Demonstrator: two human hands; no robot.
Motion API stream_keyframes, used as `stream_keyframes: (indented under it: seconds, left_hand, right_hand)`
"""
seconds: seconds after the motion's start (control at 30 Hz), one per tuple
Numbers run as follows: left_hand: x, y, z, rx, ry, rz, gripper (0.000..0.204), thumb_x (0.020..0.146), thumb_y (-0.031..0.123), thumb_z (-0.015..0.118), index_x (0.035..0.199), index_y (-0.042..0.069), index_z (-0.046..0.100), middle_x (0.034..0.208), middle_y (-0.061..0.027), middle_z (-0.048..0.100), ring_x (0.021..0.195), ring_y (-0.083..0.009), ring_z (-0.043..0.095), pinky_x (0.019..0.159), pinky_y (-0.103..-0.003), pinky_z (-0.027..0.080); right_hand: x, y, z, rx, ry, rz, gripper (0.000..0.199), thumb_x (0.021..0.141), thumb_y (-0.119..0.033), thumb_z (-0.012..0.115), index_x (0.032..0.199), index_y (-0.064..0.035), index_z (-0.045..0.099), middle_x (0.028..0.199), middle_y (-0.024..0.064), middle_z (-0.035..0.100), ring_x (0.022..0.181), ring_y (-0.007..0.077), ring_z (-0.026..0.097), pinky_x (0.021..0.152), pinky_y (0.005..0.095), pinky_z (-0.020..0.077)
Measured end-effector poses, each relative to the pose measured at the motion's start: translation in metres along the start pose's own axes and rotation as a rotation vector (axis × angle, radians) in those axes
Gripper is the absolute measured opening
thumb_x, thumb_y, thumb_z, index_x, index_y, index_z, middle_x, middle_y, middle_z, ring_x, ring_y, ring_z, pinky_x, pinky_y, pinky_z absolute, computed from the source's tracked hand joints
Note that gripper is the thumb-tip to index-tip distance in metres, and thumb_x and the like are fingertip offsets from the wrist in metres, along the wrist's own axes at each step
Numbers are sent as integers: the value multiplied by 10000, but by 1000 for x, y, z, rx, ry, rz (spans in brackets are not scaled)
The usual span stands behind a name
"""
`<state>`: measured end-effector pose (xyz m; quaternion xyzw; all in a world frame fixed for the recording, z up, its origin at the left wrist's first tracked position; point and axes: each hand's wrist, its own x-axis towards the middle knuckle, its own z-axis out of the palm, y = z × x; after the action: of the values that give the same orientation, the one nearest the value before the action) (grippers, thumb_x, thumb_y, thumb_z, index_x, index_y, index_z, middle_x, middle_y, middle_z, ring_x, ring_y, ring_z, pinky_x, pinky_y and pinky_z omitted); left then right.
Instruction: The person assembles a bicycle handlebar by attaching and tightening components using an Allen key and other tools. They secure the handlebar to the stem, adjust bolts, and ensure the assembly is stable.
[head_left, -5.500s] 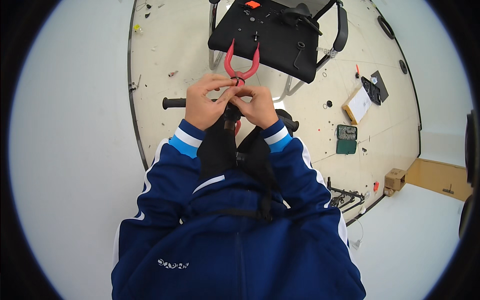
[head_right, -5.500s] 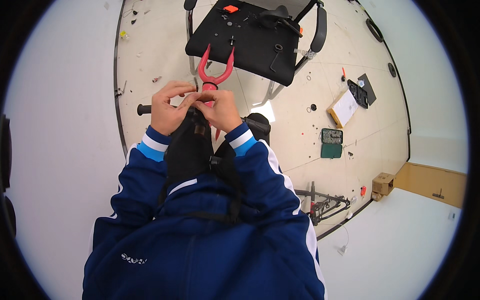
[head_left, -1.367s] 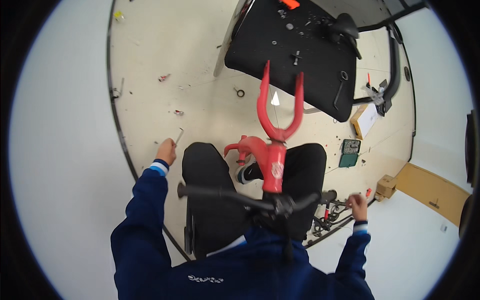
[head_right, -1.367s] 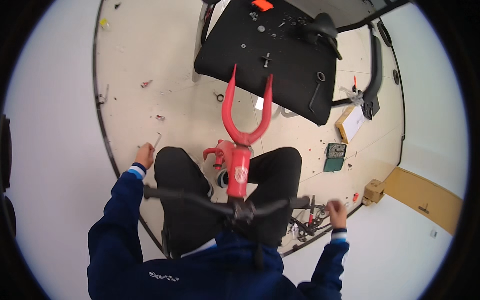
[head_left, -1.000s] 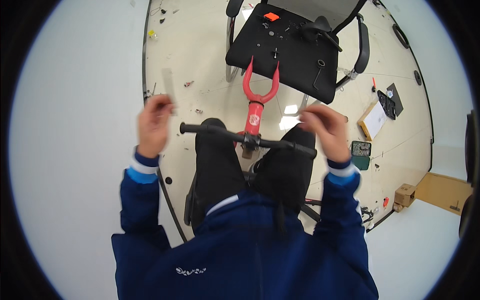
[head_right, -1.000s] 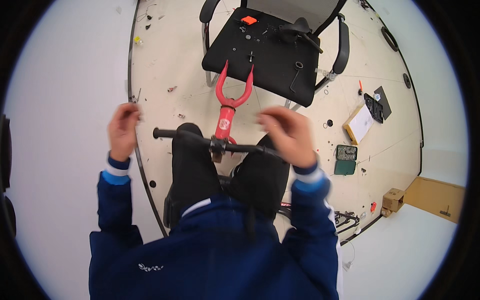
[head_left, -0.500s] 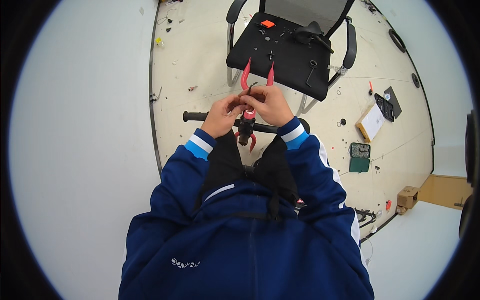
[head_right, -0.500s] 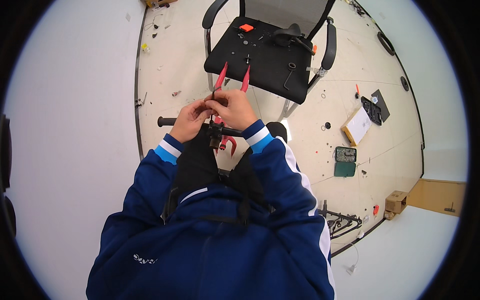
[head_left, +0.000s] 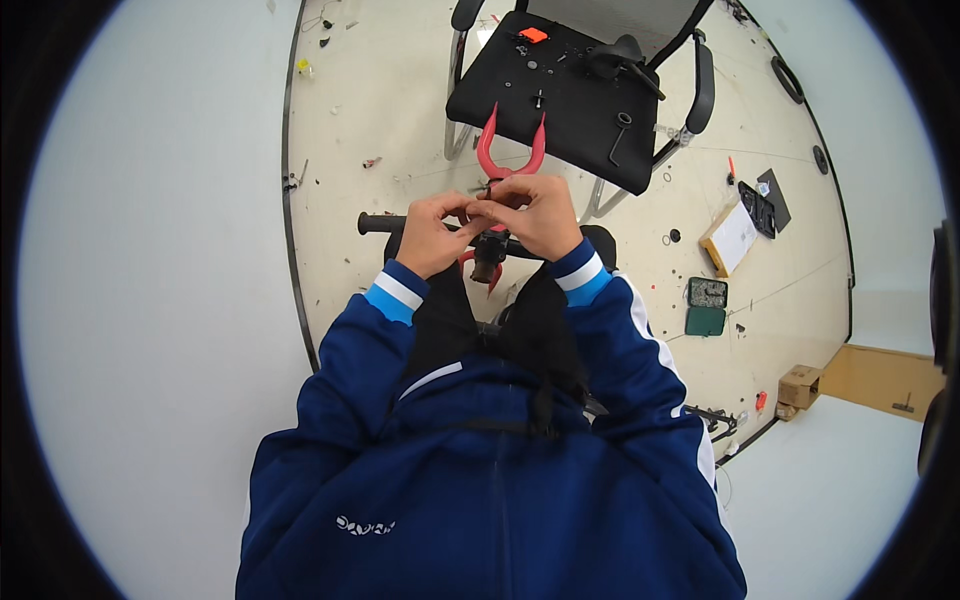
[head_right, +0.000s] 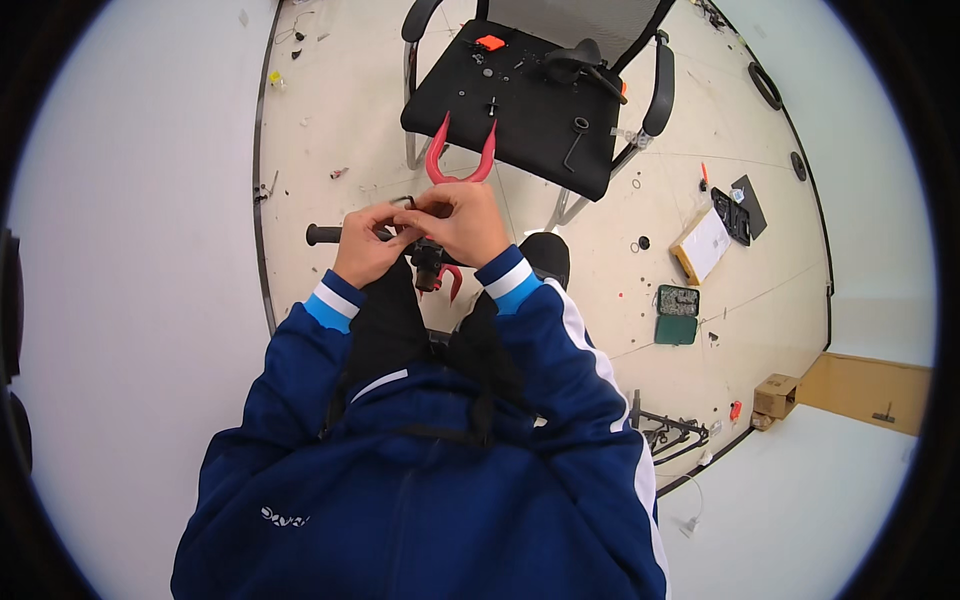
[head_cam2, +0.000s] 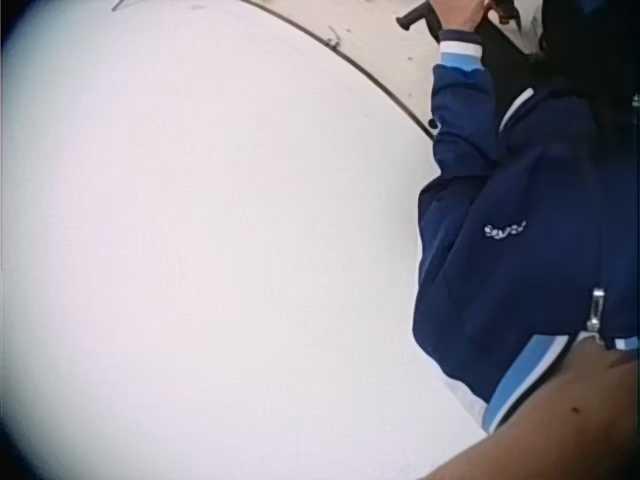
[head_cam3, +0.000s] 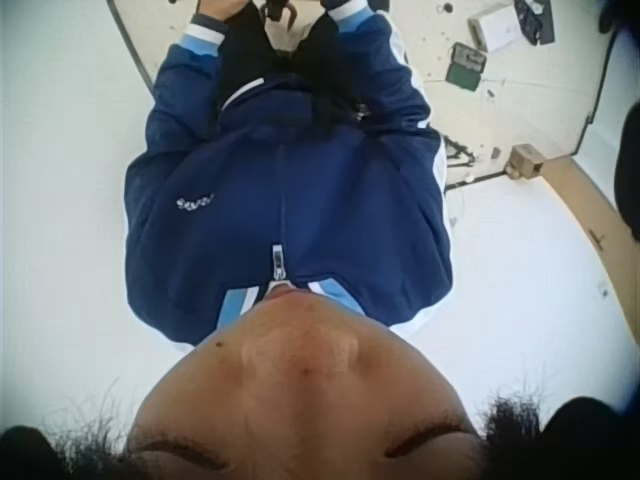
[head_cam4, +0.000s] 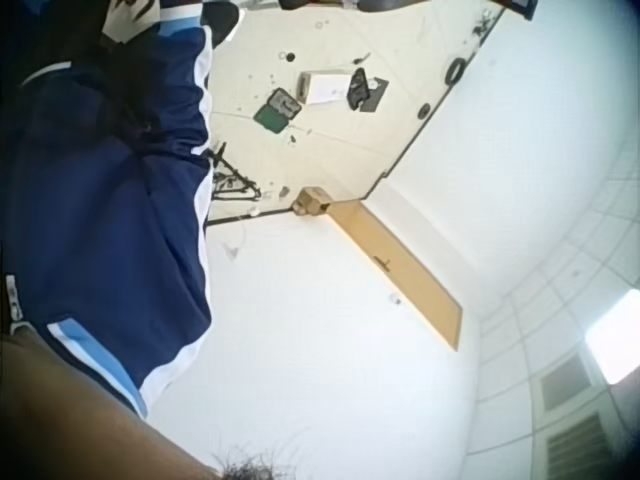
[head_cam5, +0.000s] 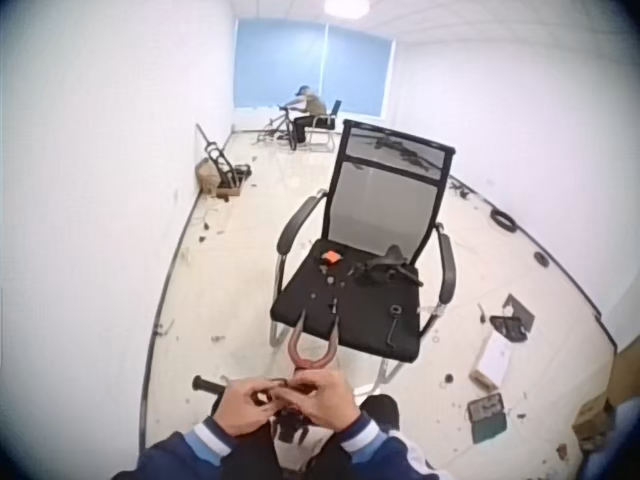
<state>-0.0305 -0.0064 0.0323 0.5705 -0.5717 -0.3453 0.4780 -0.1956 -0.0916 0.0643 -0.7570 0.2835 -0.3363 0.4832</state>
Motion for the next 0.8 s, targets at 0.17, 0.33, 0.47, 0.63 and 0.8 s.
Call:
stream_keyframes:
  seconds: [0.17,0.33,0.47,0.63,0.8]
  left_hand:
    - [3,-11,0,-71,7,71,104,871,1,713,971,-8,742,860,-100,729,793,-162,665,757,-295,514]
    - [7,-8,-4,-7,-18,208,157,829,75,776,981,38,770,872,-113,749,790,-219,698,746,-319,538]
    - [1,-1,-4,80,43,91,136,827,29,756,961,4,748,854,-92,732,750,-166,669,716,-282,517]
    - [2,-1,0,23,60,19,106,808,8,756,913,-2,752,817,-86,743,713,-146,670,682,-264,513]
    - [5,2,-5,41,6,50,108,814,-27,735,920,-10,749,845,-99,751,752,-143,686,716,-272,528]
  right_hand:
    - [1,-5,0,-29,8,-18,197,829,-109,784,936,50,739,751,116,718,644,136,674,613,247,519]
    - [-6,5,-5,102,-2,40,164,838,-88,770,931,43,741,765,107,724,645,117,662,613,245,513]
    - [-11,-3,0,103,38,65,164,825,-100,784,902,37,739,723,88,711,617,106,645,598,244,502]
    - [-7,-3,5,-6,68,97,186,791,-118,817,873,28,737,711,54,711,607,100,634,583,237,490]
    - [3,-3,-1,85,-11,94,218,813,-132,793,939,36,739,788,85,734,658,112,647,615,247,515]
